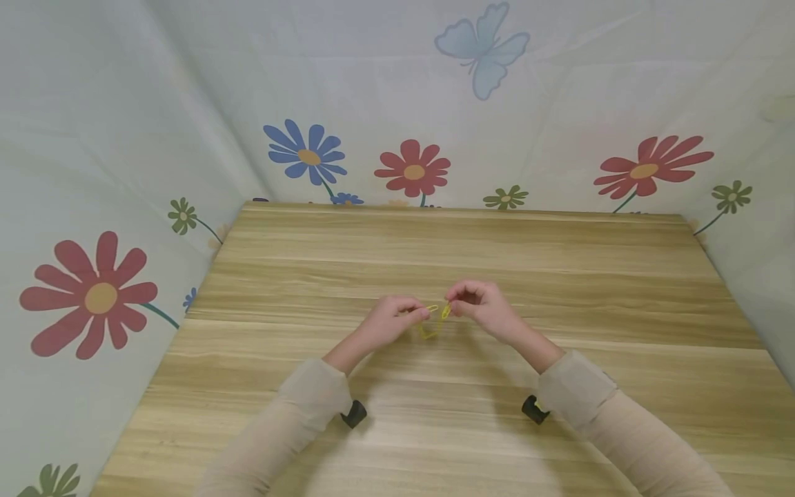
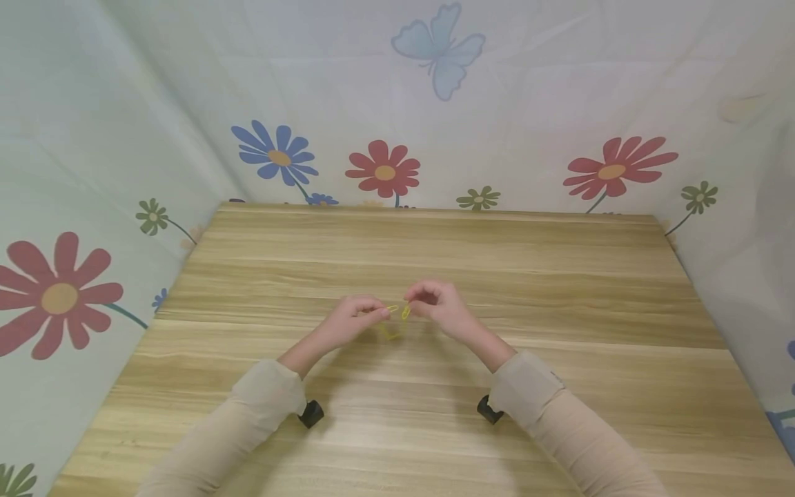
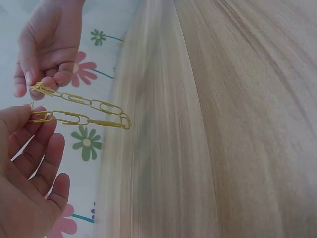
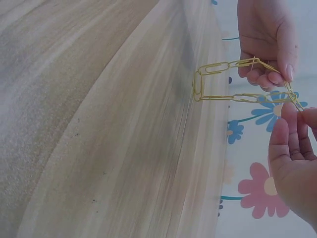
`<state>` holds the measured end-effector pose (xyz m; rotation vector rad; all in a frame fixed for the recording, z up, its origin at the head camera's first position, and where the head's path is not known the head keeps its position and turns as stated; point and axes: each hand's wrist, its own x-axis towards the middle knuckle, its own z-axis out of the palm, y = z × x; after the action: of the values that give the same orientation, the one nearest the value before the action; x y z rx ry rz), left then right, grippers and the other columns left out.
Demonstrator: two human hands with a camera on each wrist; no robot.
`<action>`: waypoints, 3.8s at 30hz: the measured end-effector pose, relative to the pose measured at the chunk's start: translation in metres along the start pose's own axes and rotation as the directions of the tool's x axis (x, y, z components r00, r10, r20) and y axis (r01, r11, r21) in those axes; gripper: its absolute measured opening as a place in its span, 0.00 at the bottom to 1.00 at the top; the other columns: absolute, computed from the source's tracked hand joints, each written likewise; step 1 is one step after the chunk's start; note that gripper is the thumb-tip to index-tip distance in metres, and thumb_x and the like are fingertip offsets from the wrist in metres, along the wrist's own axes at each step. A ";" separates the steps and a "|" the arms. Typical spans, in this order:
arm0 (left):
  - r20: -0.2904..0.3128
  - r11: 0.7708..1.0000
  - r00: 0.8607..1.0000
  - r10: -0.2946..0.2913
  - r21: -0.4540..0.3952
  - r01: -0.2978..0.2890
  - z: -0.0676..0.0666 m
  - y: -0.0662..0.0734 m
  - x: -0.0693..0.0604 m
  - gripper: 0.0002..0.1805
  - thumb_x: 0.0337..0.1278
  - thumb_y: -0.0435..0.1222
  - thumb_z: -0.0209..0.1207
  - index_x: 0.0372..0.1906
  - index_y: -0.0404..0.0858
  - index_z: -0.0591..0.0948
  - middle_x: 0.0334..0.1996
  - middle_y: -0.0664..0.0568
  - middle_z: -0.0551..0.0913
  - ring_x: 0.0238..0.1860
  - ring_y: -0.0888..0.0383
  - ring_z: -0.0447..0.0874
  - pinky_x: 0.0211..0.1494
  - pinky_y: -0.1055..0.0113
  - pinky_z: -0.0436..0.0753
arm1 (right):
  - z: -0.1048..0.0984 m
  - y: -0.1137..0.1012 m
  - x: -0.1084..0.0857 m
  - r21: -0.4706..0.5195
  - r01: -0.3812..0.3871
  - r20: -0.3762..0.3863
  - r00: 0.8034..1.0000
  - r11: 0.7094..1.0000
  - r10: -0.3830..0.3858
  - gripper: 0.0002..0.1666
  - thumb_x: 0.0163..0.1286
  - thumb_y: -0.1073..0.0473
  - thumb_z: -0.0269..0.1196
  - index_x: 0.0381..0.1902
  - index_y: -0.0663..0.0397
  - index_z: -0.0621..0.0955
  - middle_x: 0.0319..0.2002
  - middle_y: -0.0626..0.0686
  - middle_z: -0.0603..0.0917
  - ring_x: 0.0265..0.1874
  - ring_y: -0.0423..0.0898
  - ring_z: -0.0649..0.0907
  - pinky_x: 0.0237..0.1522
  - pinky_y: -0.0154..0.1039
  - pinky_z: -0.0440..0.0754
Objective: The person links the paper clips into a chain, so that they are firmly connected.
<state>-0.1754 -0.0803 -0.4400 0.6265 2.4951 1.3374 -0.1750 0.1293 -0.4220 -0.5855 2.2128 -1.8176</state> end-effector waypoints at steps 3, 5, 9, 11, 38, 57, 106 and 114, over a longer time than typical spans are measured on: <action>-0.002 1.000 1.000 0.004 0.007 -0.004 0.001 0.001 0.001 0.15 0.57 0.44 0.53 0.38 0.37 0.82 0.39 0.50 0.83 0.45 0.55 0.79 0.52 0.57 0.73 | 0.001 0.000 0.000 0.014 -0.018 0.012 1.000 1.000 0.017 0.07 0.60 0.72 0.54 0.37 0.72 0.75 0.33 0.65 0.77 0.26 0.38 0.78 0.31 0.31 0.78; -0.004 1.000 1.000 0.007 0.011 -0.007 0.001 0.002 0.001 0.14 0.56 0.43 0.53 0.38 0.37 0.82 0.39 0.50 0.83 0.45 0.56 0.79 0.52 0.57 0.74 | 0.001 0.000 0.000 0.031 -0.032 0.021 0.999 0.999 0.031 0.08 0.60 0.72 0.54 0.37 0.73 0.75 0.33 0.64 0.77 0.26 0.38 0.78 0.33 0.35 0.80; -0.006 0.999 1.000 0.028 0.015 -0.028 0.002 0.002 0.002 0.14 0.56 0.42 0.54 0.37 0.36 0.82 0.38 0.50 0.83 0.44 0.56 0.79 0.50 0.59 0.75 | 0.002 0.000 0.001 0.056 -0.055 0.041 0.998 0.997 0.052 0.08 0.61 0.72 0.53 0.38 0.74 0.74 0.32 0.60 0.77 0.27 0.40 0.80 0.36 0.44 0.80; -0.006 0.999 0.999 0.039 0.018 -0.039 0.003 0.002 0.003 0.13 0.56 0.42 0.54 0.36 0.37 0.82 0.38 0.50 0.83 0.43 0.57 0.79 0.49 0.60 0.75 | 0.002 0.000 0.001 0.067 -0.063 0.049 0.997 0.996 0.060 0.09 0.61 0.72 0.53 0.39 0.76 0.73 0.32 0.58 0.77 0.27 0.41 0.81 0.38 0.48 0.79; -0.010 0.998 0.998 0.057 -0.001 -0.057 0.008 0.000 0.004 0.10 0.55 0.40 0.55 0.33 0.39 0.83 0.35 0.52 0.83 0.40 0.59 0.79 0.47 0.62 0.76 | 0.006 0.004 0.000 0.077 -0.053 0.022 0.998 0.996 0.051 0.10 0.59 0.74 0.53 0.39 0.80 0.72 0.35 0.65 0.76 0.29 0.39 0.79 0.35 0.32 0.80; -0.037 0.999 0.999 0.028 -0.041 -0.030 0.005 0.008 -0.001 0.11 0.56 0.39 0.55 0.35 0.35 0.82 0.36 0.49 0.83 0.41 0.55 0.79 0.48 0.60 0.76 | 0.002 0.000 -0.001 0.007 -0.008 -0.093 0.996 1.000 0.009 0.10 0.57 0.75 0.55 0.38 0.77 0.73 0.34 0.67 0.76 0.28 0.40 0.78 0.34 0.30 0.78; -0.019 0.999 1.000 0.009 -0.053 -0.010 0.012 -0.002 0.002 0.14 0.55 0.43 0.54 0.35 0.36 0.82 0.38 0.51 0.82 0.42 0.57 0.78 0.48 0.59 0.75 | -0.008 0.009 -0.004 -0.119 -0.089 -0.035 0.996 0.989 0.085 0.11 0.61 0.72 0.54 0.42 0.74 0.73 0.40 0.69 0.76 0.34 0.44 0.77 0.35 0.27 0.75; -0.016 0.999 1.000 0.013 -0.047 -0.014 0.011 -0.001 0.000 0.14 0.56 0.42 0.54 0.35 0.36 0.82 0.38 0.51 0.82 0.39 0.59 0.77 0.42 0.65 0.75 | -0.020 0.019 -0.008 -0.306 -0.062 0.062 0.994 0.950 0.085 0.09 0.61 0.72 0.53 0.39 0.69 0.77 0.36 0.65 0.78 0.33 0.46 0.74 0.34 0.32 0.73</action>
<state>-0.1717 -0.0726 -0.4467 0.6261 2.4676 1.4075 -0.1790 0.1538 -0.4373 -0.6058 2.4458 -1.4037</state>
